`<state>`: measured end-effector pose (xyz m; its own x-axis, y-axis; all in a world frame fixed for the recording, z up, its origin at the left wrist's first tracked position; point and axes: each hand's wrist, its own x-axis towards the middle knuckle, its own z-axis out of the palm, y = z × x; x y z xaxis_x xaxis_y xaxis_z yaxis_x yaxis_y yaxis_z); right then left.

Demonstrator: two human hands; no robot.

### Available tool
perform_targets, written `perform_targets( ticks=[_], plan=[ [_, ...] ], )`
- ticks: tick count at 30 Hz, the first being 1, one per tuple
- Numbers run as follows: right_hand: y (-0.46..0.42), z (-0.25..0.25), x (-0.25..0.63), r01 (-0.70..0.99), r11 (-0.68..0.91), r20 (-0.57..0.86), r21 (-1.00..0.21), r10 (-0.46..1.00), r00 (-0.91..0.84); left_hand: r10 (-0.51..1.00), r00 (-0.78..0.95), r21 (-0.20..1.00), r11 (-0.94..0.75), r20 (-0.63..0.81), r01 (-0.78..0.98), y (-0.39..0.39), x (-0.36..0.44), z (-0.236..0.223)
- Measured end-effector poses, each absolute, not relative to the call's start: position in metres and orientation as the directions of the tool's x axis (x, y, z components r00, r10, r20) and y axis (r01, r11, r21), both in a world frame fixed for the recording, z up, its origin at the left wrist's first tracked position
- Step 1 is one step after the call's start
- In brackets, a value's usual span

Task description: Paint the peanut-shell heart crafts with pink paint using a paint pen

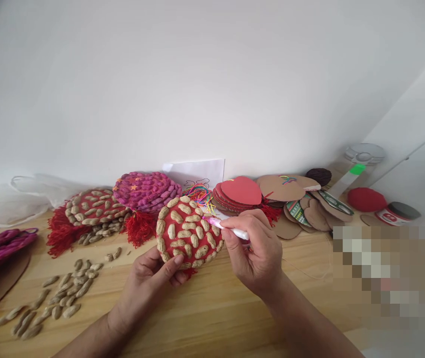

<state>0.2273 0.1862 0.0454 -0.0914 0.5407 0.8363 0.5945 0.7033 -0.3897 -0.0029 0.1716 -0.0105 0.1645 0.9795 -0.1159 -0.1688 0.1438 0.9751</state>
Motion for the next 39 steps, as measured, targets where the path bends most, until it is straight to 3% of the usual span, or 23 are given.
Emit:
perform_targets(
  ticks=[5, 31, 35, 39],
  plan=[
    [0.187, 0.045, 0.228, 0.596, 0.702, 0.842, -0.389, 0.534, -0.079, 0.99, 0.09, 0.982, 0.123, -0.111, -0.143, 0.173, -0.002, -0.008],
    [0.187, 0.047, 0.23, 0.573, 0.722, 0.856, -0.388, 0.512, -0.066, 0.996, 0.035, 0.99, 0.088, -0.084, -0.109, 0.176, -0.006, 0.003],
    [0.187, 0.045, 0.229, 0.553, 0.76, 0.876, -0.341, 0.47, -0.106, 0.997, 0.041, 0.992, 0.074, -0.07, -0.106, 0.175, -0.004, 0.006],
    [0.188, 0.044, 0.225, 0.637, 0.718, 0.878, -0.28, 0.459, -0.132, 0.995, 0.061, 0.989, 0.085, -0.078, -0.118, 0.173, -0.004, 0.008]
  ],
)
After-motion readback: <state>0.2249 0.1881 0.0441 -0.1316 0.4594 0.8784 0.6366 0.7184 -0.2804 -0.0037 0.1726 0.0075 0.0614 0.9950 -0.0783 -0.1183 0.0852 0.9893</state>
